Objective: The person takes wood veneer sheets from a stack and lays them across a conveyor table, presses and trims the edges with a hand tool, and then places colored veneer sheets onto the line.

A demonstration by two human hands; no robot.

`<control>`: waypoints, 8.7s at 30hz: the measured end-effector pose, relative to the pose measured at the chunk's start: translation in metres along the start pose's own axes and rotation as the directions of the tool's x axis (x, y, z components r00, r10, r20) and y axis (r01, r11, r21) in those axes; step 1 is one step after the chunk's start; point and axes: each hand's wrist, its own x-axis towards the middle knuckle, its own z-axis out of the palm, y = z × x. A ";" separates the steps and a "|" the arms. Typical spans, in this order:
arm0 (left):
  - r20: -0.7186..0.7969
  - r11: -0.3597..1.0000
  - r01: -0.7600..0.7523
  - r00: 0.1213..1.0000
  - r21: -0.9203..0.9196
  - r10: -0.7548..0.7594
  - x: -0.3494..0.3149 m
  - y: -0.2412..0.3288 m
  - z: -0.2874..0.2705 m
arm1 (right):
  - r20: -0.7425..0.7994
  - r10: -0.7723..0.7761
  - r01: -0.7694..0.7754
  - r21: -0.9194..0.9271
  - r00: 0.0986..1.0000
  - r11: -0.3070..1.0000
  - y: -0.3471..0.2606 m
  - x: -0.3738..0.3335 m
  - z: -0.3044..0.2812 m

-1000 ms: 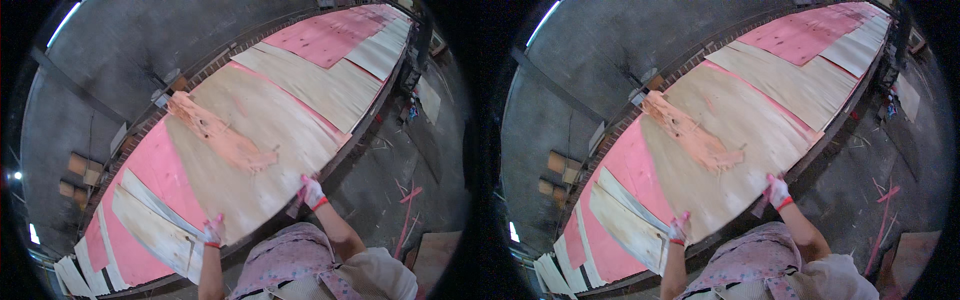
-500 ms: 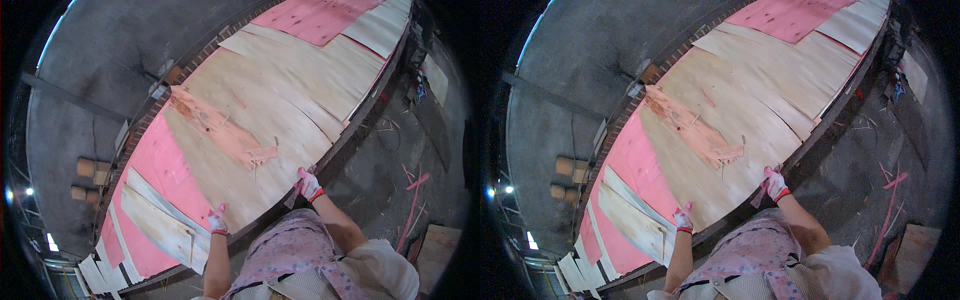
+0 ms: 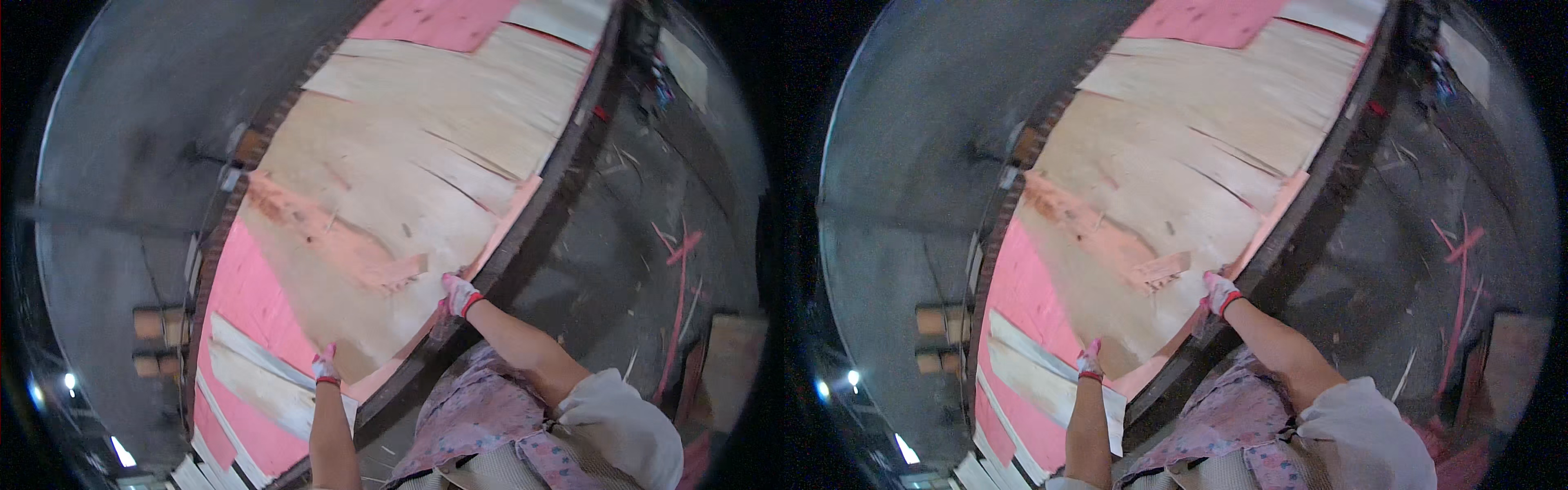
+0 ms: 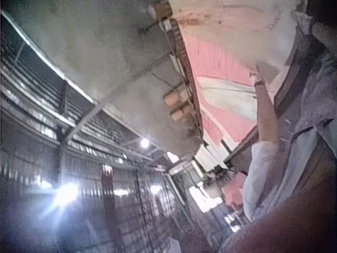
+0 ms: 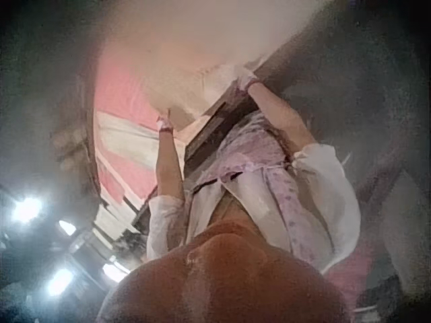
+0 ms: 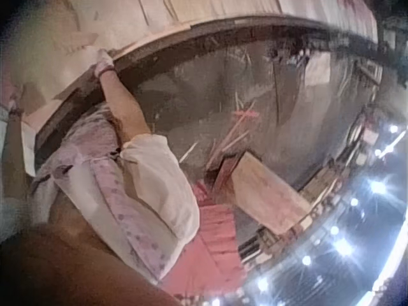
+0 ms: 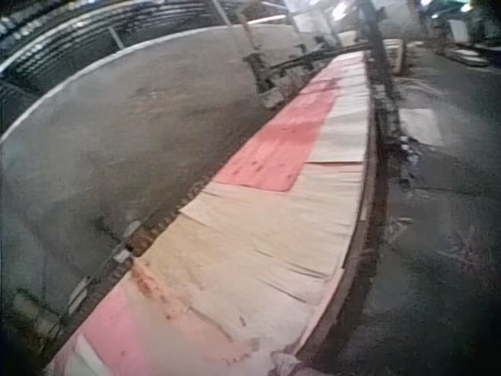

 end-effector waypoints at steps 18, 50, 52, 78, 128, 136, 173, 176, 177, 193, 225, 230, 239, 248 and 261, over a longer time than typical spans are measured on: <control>-0.086 0.948 0.259 0.965 0.188 -0.247 0.024 -0.016 -0.021 | -0.173 -0.263 0.184 -0.375 0.949 0.909 0.031 0.044 -0.002; 0.088 0.795 0.155 0.988 -0.586 -0.128 0.026 -0.200 -0.158 | 0.502 -0.565 0.440 -0.861 0.654 -0.256 -0.010 -0.052 0.139; 0.038 0.885 0.149 0.988 -0.442 -0.148 0.026 -0.175 -0.121 | 0.583 -0.640 0.591 -0.770 0.501 -0.239 -0.033 -0.015 0.132; 0.063 0.417 0.216 0.934 -0.883 -0.351 -0.069 -0.204 -0.288 | 0.536 0.556 0.227 -0.818 0.635 0.529 0.341 -0.081 0.359; 0.055 0.162 0.233 0.713 -0.959 -0.699 -0.088 -0.314 -0.267 | 0.414 0.122 0.408 -0.910 0.902 0.068 0.290 0.024 0.206; -0.476 0.463 -0.149 0.459 -0.874 -0.750 -0.135 -0.366 -0.438 | 0.299 0.120 0.318 -0.922 0.947 -0.220 0.303 -0.030 0.243; 0.144 0.492 0.133 0.989 -0.860 -0.016 0.004 -0.389 -0.567 | 0.973 0.209 0.790 0.054 0.095 -0.611 0.696 -0.423 0.482; -0.195 0.841 -0.376 0.926 -0.388 0.324 -0.018 -0.287 -0.546 | 0.964 0.217 0.675 0.056 0.156 -0.736 0.684 -0.404 0.512; -0.188 0.842 -0.384 0.923 -0.378 0.336 -0.020 -0.271 -0.560 | 0.966 0.204 0.702 0.034 0.159 -0.711 0.682 -0.404 0.520; 0.228 0.575 0.288 0.958 -0.766 -0.175 -0.005 -0.212 -0.552 | 0.882 -0.335 0.666 -0.469 0.330 -0.579 0.548 -0.239 0.406; -0.233 0.791 0.297 0.848 -0.535 -0.476 -0.028 -0.383 -0.705 | 0.563 -0.057 0.550 -0.773 0.824 0.317 0.648 -0.077 0.295; -0.195 0.829 0.304 0.880 -0.468 -0.433 0.011 -0.355 -0.686 | 0.490 -0.131 0.505 -0.851 0.862 0.141 0.638 -0.045 0.307; -0.250 0.835 0.317 0.853 -0.450 -0.459 0.026 -0.378 -0.692 | 0.467 -0.028 0.468 -0.884 0.884 0.025 0.642 -0.062 0.330; -0.393 0.756 0.105 0.895 0.647 0.212 0.023 -0.338 -0.646 | 0.518 -0.062 0.522 -0.850 0.853 0.073 0.645 -0.072 0.341; 0.377 0.479 -0.286 0.920 0.830 -0.103 0.057 -0.280 -0.481 | 0.319 -0.106 0.246 -0.869 0.942 -0.430 0.419 -0.112 0.306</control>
